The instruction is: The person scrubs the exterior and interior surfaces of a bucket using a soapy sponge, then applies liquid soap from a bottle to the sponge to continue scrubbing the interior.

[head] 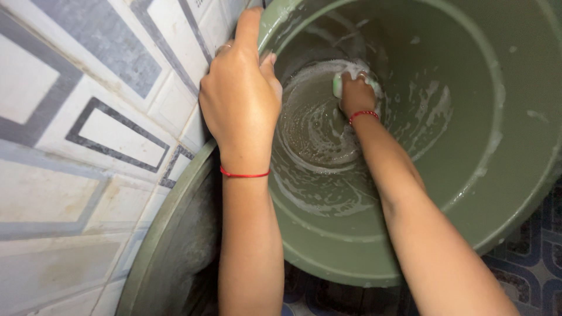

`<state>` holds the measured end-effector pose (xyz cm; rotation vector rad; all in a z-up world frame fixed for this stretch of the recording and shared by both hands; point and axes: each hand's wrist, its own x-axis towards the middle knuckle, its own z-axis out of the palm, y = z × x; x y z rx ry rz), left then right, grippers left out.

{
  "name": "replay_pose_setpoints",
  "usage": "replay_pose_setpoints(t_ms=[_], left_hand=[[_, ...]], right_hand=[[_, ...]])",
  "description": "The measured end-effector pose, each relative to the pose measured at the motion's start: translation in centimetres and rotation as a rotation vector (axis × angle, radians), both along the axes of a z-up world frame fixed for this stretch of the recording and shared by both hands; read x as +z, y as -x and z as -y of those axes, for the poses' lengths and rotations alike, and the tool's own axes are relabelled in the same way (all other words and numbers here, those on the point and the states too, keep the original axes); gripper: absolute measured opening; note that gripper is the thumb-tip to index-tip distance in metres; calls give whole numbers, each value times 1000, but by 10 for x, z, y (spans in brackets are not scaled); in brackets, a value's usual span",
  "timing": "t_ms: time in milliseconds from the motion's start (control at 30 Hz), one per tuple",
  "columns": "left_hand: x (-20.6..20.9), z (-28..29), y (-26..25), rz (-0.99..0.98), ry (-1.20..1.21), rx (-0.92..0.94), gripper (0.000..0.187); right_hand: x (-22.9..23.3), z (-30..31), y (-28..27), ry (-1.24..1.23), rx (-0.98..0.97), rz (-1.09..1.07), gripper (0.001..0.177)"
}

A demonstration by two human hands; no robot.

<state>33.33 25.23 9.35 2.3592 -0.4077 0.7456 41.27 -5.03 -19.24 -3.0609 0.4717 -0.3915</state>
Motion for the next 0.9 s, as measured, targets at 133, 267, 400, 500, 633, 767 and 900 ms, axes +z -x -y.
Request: replay_pose_setpoints(t_ms=[133,267,400,500,633,767,900], left_hand=[[0,-2,0,4,-16,9,58],[-2,-2,0,0,-5,25,61],[-3,-3,0,22,13,21,56],[-6,-6,-1,1,6,34,49],[-4,-3,-4,-14,8,47,48],[-3,-3,-3,-36,-8,45,50],[-3,-2,-3,-19,-14,28,48]], right_hand=[[4,-24,5,-16,141,-87,44],[11,-59,30,-11,281,-213,52],[10,-89,55,-22,412,-343,47],[-5,-112,74,-41,519,-528,49],[-20,-111,74,-77,621,-594,43],[-38,-117,58,-19,619,-457,32],[-57,-120,8,-27,438,-267,24]])
